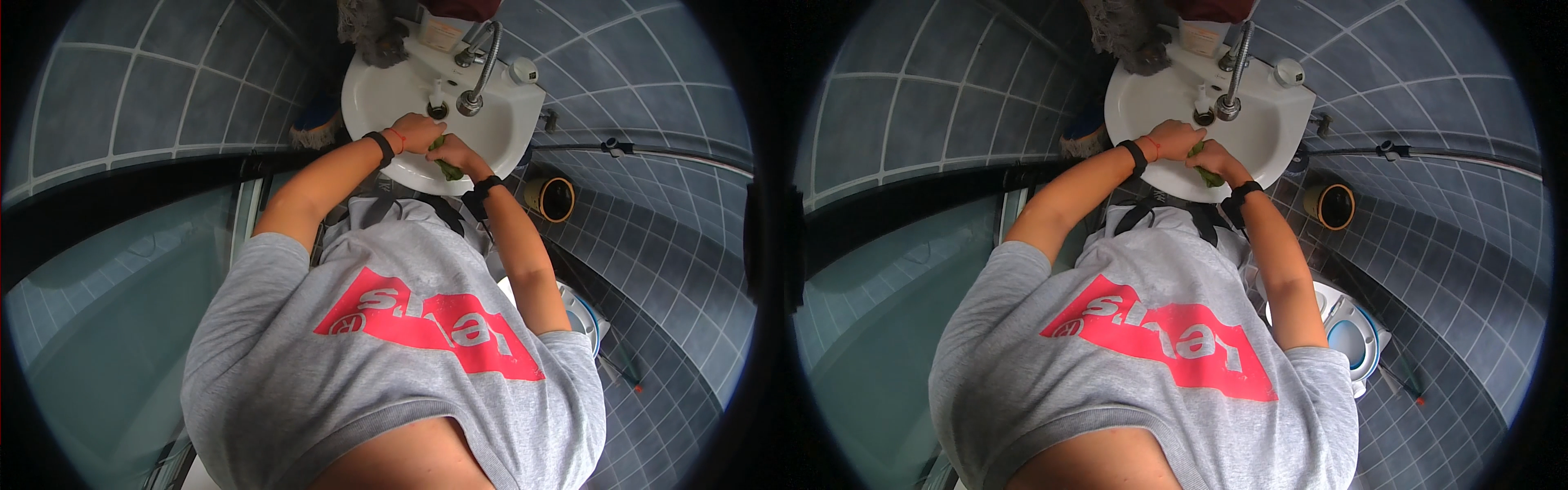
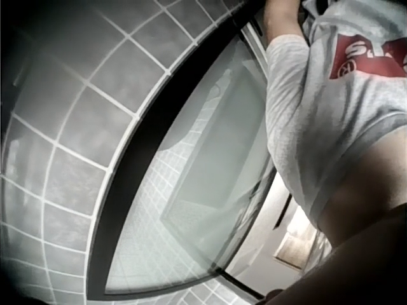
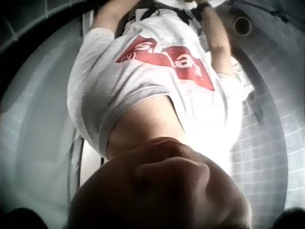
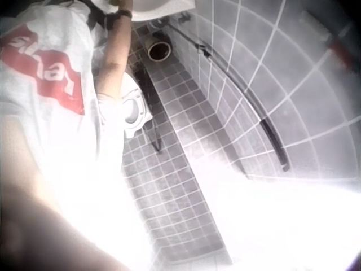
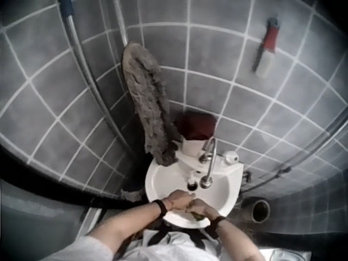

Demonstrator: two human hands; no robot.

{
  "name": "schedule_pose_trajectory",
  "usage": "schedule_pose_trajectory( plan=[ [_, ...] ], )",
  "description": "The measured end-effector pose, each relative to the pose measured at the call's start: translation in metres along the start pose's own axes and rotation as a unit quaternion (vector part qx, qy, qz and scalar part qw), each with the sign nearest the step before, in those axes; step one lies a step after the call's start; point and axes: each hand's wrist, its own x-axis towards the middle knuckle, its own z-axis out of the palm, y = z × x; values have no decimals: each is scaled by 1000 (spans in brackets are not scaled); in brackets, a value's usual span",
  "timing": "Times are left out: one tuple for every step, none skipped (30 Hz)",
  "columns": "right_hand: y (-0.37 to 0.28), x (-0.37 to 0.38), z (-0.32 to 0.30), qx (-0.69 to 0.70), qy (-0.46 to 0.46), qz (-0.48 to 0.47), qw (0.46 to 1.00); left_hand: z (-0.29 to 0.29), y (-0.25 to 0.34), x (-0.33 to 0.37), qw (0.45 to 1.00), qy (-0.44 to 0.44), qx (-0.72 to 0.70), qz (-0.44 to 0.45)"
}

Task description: The person cleans a bathroom sink and faucet with a cloth, then walks to another room and wipes a vertical wooden post.

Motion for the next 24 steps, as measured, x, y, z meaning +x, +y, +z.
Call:
schedule_pose_trajectory(
  plan=[
    [-1, 2, 2, -110, 54, -5, 992, 4, 0, 0, 999, 26, -25, -30],
    [-1, 2, 2, -176, 92, -46, 979, 8, 1, 0, 996, 51, -49, -59],
    [-2, 2, 4, -175, 94, -45, 979, 10, 1, 2, 996, 50, -49, -57],
    [-3, 1, 6, -246, 118, -26, 962, 12, -1, 5, 996, 19, -56, -63],
    [-4, 1, 8, -317, 142, -6, 938, 14, -2, 8, 996, -13, -64, -68],
    [-3, -1, 10, -316, 142, -5, 938, 16, -1, 10, 996, -14, -65, -67],
    [-2, -3, 13, -335, 178, -10, 925, 17, 0, 13, 993, -21, -85, -77],
    [-1, -5, 14, -355, 212, -14, 910, 19, 0, 16, 990, -29, -105, -87],
    [3, -4, 14, -355, 213, -13, 910, 24, -2, 19, 990, -28, -106, -85],
    [6, -3, 15, -381, 236, -30, 893, 28, -5, 22, 987, -27, -135, -77],
    [10, -2, 15, -407, 258, -48, 875, 32, -7, 25, 984, -25, -164, -69],
    [9, -1, 14, -407, 257, -49, 875, 35, -12, 26, 984, -25, -164, -71],
    [7, -1, 14, -423, 260, -75, 865, 37, -16, 28, 976, -49, -191, -92],
    [5, 0, 14, -439, 263, -101, 853, 41, -19, 28, 967, -72, -217, -113],
    [6, 0, 14, -436, 265, -98, 854, 41, -18, 28, 967, -75, -216, -110],
    [7, 1, 14, -446, 275, -119, 843, 40, -20, 26, 969, -70, -219, -93],
    [7, 1, 14, -455, 285, -140, 832, 39, -21, 24, 970, -64, -222, -76],
    [8, 2, 14, -454, 287, -139, 832, 39, -22, 22, 967, -53, -235, -81],
    [10, 3, 14, -466, 310, -157, 814, 38, -22, 21, 967, -54, -234, -80],
    [11, 3, 13, -477, 333, -176, 794, 37, -22, 19, 959, -48, -269, -72],
    [10, 2, 13, -477, 332, -177, 795, 35, -23, 16, 949, -42, -305, -67],
    [10, -1, 12, -472, 327, -189, 797, 33, -23, 13, 949, -42, -305, -68],
    [10, -4, 11, -467, 322, -202, 799, 31, -22, 9, 933, -46, -345, -94],
    [10, -7, 11, -467, 321, -203, 799, 29, -21, 7, 914, -50, -385, -119]
  ],
)
